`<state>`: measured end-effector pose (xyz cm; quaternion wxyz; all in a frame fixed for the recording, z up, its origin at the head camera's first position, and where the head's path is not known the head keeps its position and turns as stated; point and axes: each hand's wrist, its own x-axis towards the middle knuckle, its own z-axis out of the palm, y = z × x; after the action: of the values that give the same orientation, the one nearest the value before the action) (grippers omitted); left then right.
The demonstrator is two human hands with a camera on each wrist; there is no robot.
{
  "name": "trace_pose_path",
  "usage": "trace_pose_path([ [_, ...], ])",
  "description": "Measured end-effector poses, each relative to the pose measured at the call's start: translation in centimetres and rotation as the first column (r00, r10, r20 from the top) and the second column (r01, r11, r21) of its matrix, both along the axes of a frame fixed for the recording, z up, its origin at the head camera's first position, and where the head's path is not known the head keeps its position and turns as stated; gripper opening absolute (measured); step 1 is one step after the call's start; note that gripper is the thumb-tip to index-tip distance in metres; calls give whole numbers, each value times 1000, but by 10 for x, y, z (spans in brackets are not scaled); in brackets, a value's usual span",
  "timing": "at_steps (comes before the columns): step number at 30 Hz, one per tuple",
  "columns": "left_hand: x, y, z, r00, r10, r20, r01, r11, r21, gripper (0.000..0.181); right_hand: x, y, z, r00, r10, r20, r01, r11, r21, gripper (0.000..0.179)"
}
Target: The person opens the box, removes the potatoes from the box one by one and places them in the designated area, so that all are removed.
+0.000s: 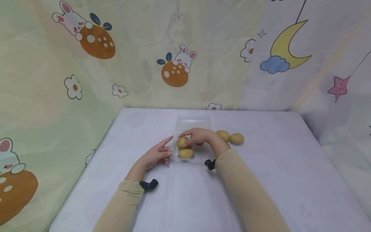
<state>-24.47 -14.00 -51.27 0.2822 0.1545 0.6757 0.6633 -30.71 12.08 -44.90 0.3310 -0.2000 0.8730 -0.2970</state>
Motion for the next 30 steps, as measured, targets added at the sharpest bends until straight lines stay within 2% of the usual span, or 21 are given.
trace_pose_path([
  [11,-2,-1,-1,1000,8,1,-8,1000,-12,80,1,5,11,1000,2,-6,-2,1000,-13,54],
  [19,-2,0,-2,1000,-3,10,3,1000,15,82,4,17,14,999,4,-48,-7,998,-61,55],
  [30,-2,0,-2,1000,0,5,0,1000,7,82,5,34,19,999,-21,-47,15,992,-128,62],
])
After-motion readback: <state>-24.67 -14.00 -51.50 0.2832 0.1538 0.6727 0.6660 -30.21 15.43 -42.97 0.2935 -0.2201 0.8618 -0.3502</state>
